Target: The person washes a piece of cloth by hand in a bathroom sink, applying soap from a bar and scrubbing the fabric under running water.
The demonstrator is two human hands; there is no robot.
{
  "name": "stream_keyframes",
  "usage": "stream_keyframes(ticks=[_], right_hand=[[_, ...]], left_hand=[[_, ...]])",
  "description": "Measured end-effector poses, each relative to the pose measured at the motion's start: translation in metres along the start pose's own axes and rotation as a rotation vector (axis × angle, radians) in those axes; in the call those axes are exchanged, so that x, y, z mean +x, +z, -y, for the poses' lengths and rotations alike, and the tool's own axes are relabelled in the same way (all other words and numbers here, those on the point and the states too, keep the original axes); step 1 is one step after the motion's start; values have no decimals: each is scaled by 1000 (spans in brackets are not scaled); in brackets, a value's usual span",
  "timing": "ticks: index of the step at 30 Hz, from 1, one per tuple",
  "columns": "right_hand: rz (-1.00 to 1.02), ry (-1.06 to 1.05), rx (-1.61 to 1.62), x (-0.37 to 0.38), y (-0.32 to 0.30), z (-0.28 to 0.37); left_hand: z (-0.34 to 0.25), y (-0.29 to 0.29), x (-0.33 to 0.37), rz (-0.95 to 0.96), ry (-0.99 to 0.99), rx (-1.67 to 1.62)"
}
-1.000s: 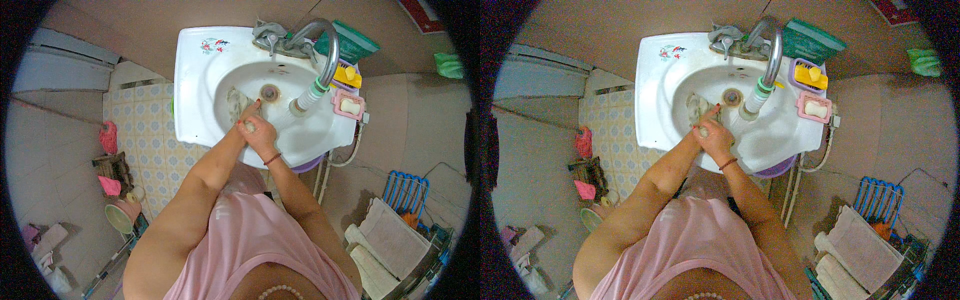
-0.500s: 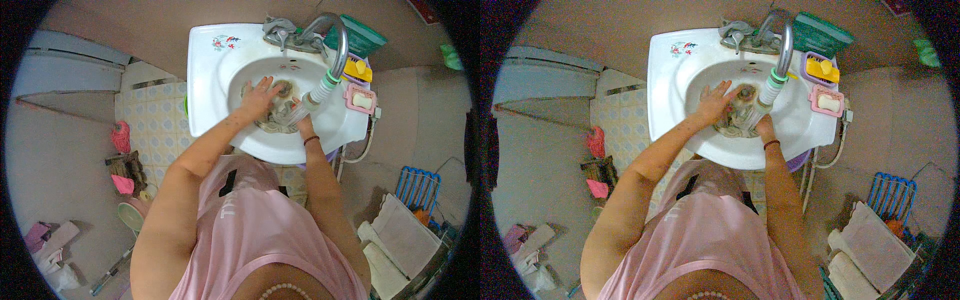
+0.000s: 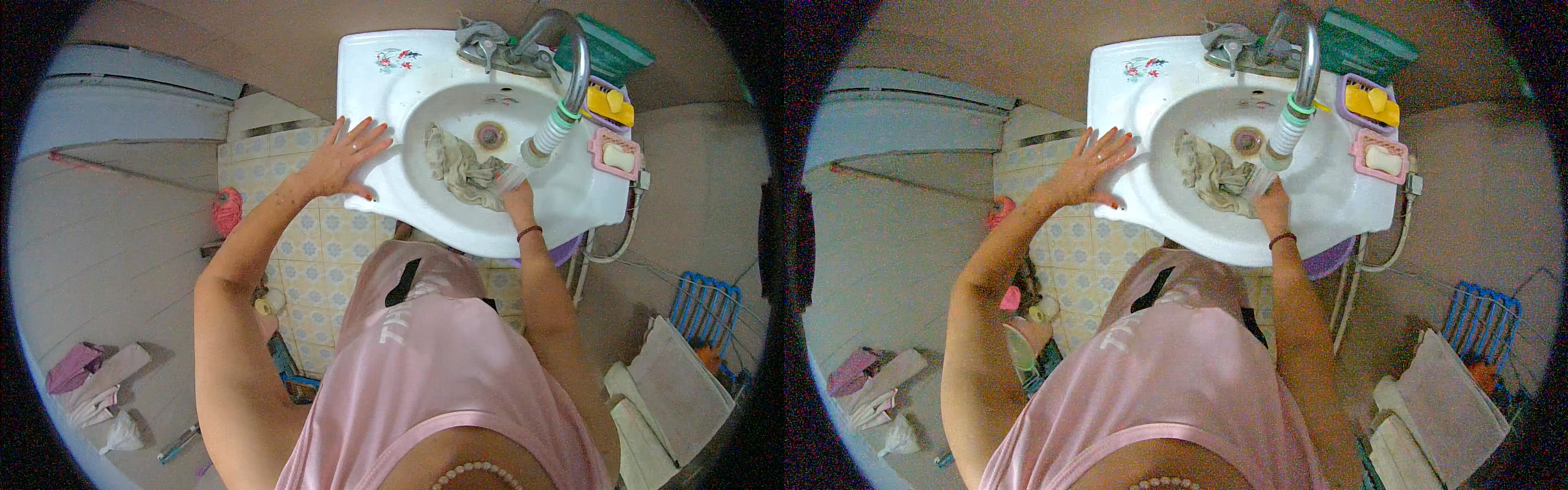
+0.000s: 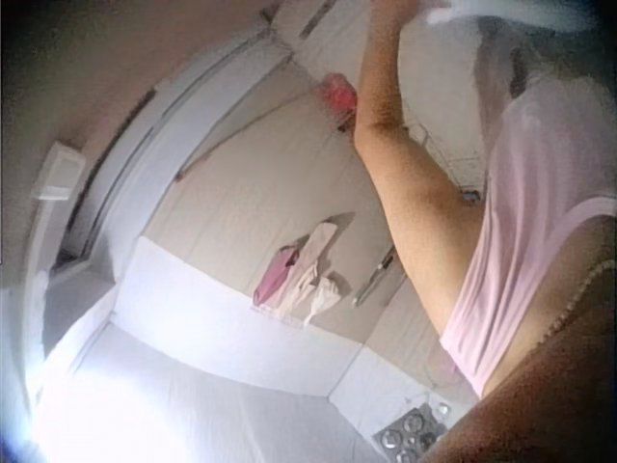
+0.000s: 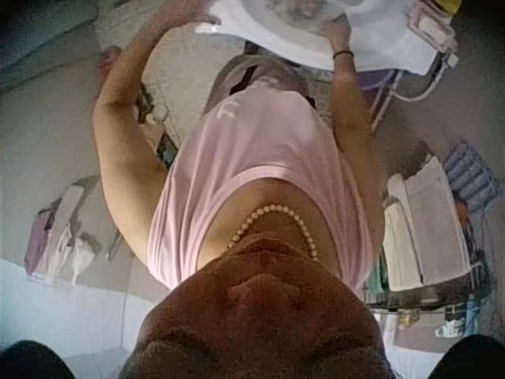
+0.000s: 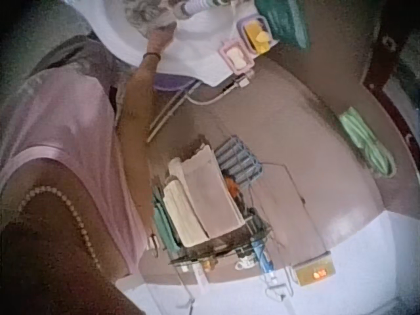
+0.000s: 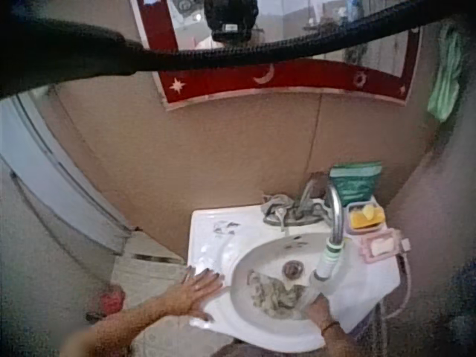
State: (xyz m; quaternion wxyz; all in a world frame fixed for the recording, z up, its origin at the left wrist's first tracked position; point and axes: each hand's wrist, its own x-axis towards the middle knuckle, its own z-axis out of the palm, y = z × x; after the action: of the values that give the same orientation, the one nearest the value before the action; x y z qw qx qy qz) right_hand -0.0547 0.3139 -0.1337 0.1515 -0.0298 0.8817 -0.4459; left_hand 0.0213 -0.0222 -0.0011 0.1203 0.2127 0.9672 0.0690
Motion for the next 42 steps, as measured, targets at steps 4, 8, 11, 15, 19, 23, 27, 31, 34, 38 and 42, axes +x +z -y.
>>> stream_keyframes(ticks=[4, 8, 11, 15, 19, 23, 27, 31, 34, 38, 42], right_hand=[[-10, -70, -60, 1, 3, -3], [-5, -129, -7, 4, 7, -18], [-17, -119, -92, 6, 8, -30], [-39, 43, -12, 3, 3, -11], [-172, 284, 470, -3, -8, 24], [-170, 312, 1101, 0, -15, 13], [-183, 253, 843, -1, -12, 6], [-175, 381, 836, -2, -10, 12], [-138, 364, 665, -3, -12, 19], [-167, 301, 666, -2, -9, 14], [-138, 307, 430, -7, -17, 42]], left_hand=[[-1, 8, -12, 118, 20, 82], [-10, 14, -6, 104, -6, 91], [-24, 33, 15, -41, 4, 81], [-64, 51, 83, -223, -66, 28], [-130, 55, 159, -255, -352, -821], [-174, 55, 197, 4, -715, -2337], [-158, 44, 210, -45, -300, -2833], [-70, 27, 161, -232, -310, -1737], [-26, 17, 102, -86, -111, -562], [-15, 16, 34, -171, 39, -21], [-16, 30, -15, -83, -228, 144]])
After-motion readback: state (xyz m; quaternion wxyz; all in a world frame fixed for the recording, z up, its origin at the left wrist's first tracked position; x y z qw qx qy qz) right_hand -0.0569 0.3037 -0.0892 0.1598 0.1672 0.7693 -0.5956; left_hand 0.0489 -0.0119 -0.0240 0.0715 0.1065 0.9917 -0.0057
